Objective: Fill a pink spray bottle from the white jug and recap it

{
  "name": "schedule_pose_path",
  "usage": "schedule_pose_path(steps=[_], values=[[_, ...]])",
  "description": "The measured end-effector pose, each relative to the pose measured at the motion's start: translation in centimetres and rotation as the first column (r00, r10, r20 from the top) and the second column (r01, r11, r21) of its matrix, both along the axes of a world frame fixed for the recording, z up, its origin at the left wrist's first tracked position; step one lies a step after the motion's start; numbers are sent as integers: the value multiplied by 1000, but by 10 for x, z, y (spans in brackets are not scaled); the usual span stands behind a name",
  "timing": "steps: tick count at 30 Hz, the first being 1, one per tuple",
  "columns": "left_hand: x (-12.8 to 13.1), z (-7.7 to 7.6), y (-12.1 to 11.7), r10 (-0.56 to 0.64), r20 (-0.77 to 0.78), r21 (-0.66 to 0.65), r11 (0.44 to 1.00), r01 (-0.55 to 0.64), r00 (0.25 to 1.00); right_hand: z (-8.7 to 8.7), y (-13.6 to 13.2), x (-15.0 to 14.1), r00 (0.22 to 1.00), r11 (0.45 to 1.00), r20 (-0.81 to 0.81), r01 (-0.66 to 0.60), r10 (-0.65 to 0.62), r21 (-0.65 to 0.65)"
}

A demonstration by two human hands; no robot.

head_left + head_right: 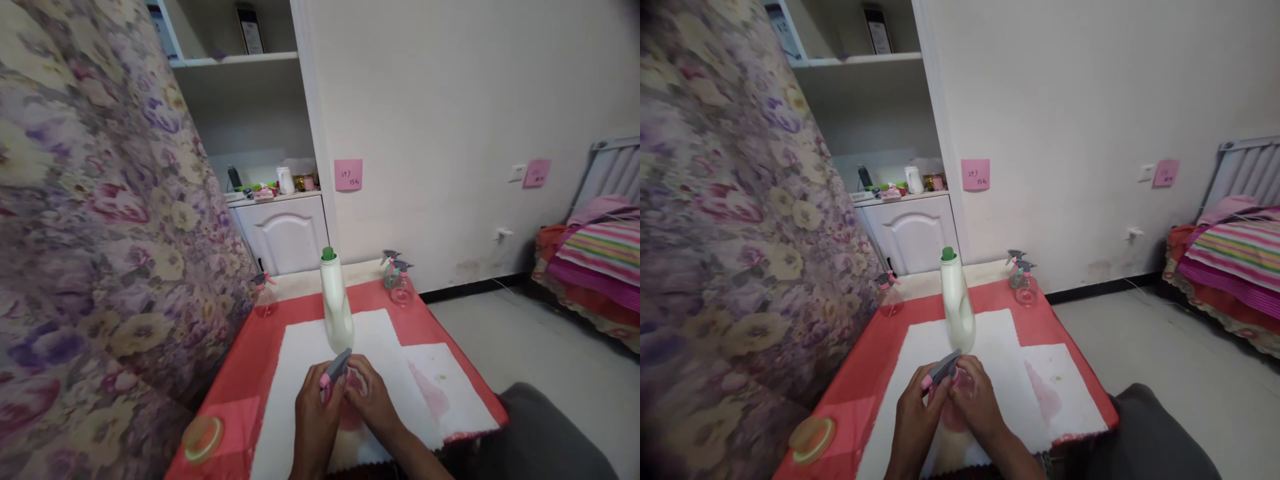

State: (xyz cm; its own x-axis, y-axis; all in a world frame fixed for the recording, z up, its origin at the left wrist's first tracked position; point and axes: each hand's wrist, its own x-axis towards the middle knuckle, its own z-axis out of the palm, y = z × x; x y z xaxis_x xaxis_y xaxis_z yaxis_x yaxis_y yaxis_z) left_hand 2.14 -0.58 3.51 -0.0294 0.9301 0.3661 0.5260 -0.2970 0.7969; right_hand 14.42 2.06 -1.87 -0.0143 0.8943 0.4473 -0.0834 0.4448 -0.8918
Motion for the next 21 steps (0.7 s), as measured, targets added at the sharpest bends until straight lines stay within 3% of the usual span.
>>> schedule_pose_path(steps=[9,14,17,21], values=[[7,-7,-2,65,34,-8,998,-65,997,5,3,-1,1000,999,29,10,-9,-51],[5,-7,-2,42,25,-16,999,-42,999,4,1,-3,999,999,48,21,-19,-45],[-4,-17,-3,-8,47,-25,1000,9,999,-9,-3,-1,999,999,47,9,-7,-42],[-20,-43,-7,-22,125,-141,989,40,992,-39,-10,8,998,996,58,24,-20,-81]])
